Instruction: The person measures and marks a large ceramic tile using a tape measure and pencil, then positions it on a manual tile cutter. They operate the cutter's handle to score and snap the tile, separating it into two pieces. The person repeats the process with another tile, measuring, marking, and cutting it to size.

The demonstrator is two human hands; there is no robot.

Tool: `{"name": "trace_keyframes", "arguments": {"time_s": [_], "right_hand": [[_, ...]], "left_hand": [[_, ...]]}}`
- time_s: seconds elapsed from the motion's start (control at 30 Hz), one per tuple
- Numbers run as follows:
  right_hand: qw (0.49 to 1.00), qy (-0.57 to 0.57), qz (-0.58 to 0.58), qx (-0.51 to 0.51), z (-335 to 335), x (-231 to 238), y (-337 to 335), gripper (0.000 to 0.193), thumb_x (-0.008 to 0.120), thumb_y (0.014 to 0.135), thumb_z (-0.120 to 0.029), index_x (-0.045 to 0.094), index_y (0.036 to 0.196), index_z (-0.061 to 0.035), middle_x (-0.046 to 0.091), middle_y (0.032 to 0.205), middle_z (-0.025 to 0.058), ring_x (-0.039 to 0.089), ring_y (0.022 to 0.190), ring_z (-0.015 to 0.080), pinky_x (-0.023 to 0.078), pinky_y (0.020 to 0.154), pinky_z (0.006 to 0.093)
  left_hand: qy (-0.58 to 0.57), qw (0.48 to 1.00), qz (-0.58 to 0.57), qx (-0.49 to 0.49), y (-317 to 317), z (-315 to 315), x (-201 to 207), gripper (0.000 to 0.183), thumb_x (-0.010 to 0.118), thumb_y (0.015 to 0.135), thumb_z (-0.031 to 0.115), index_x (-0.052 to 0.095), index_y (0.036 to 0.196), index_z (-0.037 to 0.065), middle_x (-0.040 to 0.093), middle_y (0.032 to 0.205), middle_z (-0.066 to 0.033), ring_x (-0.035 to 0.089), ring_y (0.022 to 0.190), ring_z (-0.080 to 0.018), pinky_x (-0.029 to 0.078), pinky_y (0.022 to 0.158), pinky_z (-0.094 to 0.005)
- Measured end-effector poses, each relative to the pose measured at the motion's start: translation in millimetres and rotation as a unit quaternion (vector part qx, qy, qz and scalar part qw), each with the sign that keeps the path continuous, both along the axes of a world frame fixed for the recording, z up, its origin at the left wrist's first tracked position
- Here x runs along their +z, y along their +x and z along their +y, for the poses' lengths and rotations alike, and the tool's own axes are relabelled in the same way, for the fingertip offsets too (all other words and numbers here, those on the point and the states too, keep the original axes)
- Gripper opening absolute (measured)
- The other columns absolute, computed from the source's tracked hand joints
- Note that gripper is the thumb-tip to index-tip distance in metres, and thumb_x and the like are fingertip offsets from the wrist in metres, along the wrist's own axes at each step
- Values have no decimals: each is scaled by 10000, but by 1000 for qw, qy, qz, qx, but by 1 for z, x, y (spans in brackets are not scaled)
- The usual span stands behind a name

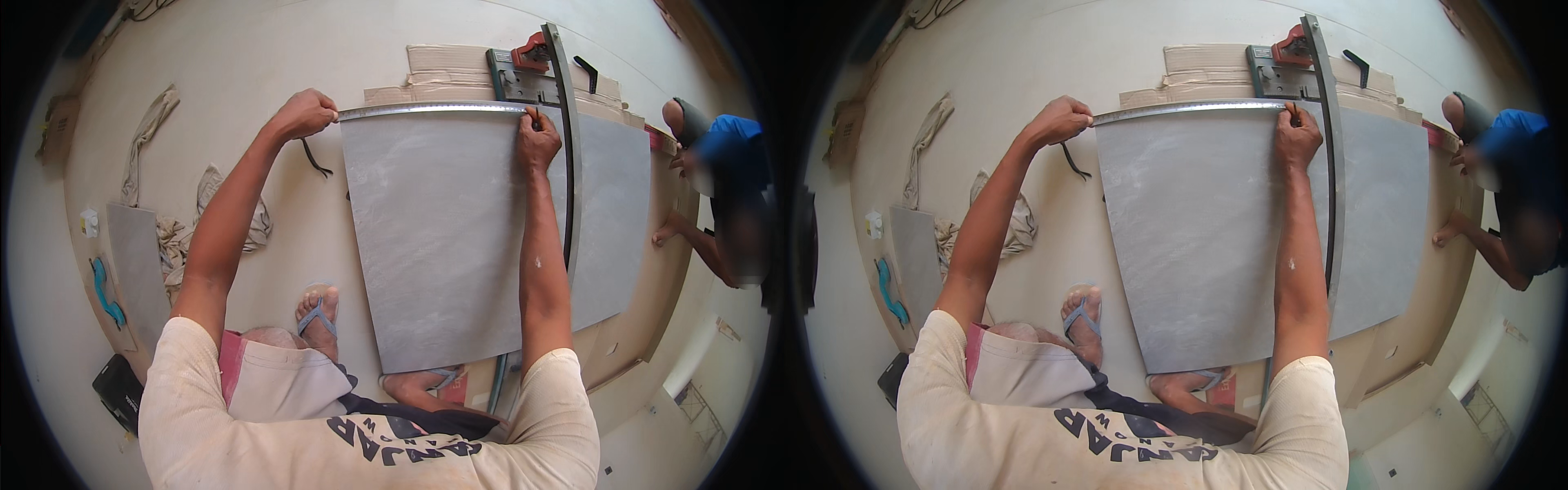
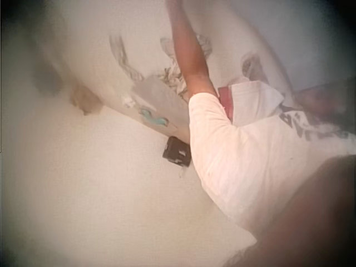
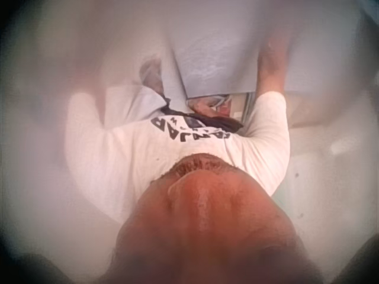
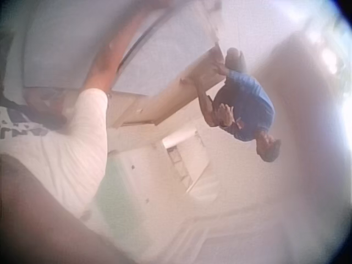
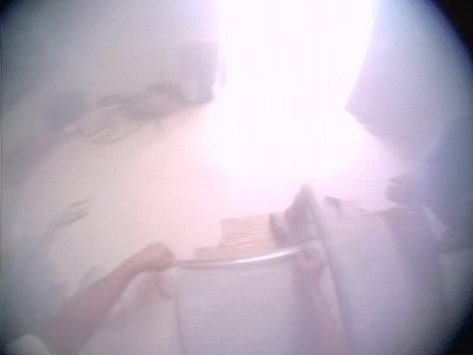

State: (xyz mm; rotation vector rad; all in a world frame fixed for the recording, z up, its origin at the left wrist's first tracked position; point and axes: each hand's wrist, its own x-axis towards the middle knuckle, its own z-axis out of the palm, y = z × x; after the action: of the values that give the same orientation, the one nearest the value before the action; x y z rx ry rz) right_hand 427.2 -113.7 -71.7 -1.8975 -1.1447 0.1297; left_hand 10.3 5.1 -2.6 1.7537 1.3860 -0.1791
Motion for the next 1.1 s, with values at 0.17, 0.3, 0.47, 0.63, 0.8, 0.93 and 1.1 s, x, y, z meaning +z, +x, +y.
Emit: {"name": "trace_keyframes", "arguments": {"time_s": [0.17,0.3,0.47,0.63,0.8,0.93,1.1], "right_hand": [[999,2,-34,23,4,6,3,166,668,812,-107,746,943,-41,685,841,109,666,753,224,537,719,334],[1000,-23,3,-3,2,4,1,137,677,802,-112,740,892,-31,679,819,116,654,722,235,525,691,342],[1000,-27,15,7,14,1,9,130,665,803,-100,738,879,-26,685,795,135,653,686,242,521,678,346],[999,-25,43,8,15,3,5,152,652,797,-115,735,876,-15,699,775,132,684,715,248,535,689,345],[998,-36,42,16,24,6,8,157,642,793,-99,738,885,-15,706,787,141,689,717,246,539,707,347],[997,-74,28,13,18,9,6,168,635,786,-92,743,893,-21,718,818,158,697,738,253,539,718,346],[997,-55,53,18,21,9,11,174,648,782,-116,737,888,-12,723,817,152,699,734,233,538,718,338]], "left_hand": [[-10,999,-25,28,-2,0,-6,216,602,795,160,714,854,-15,628,670,-71,592,672,-164,477,660,-323],[-29,998,-23,47,-1,-5,-7,201,606,808,161,700,833,-16,568,629,-25,536,619,-117,446,601,-299],[-77,995,-17,59,8,-2,4,201,613,822,166,699,833,-15,556,623,0,505,583,-93,430,569,-287],[-23,997,-33,59,-3,-4,-10,200,608,833,170,694,818,-10,543,601,12,492,552,-85,416,528,-283],[-51,997,-13,57,3,-1,-7,207,600,834,175,698,823,-6,554,609,5,504,559,-93,425,542,-284],[-13,998,-32,57,-3,-5,-16,205,597,823,171,695,806,-8,545,602,-3,512,565,-100,428,551,-284],[-32,998,-28,47,4,-1,-6,196,606,832,171,680,778,-2,540,622,19,463,552,-76,381,510,-263]]}}
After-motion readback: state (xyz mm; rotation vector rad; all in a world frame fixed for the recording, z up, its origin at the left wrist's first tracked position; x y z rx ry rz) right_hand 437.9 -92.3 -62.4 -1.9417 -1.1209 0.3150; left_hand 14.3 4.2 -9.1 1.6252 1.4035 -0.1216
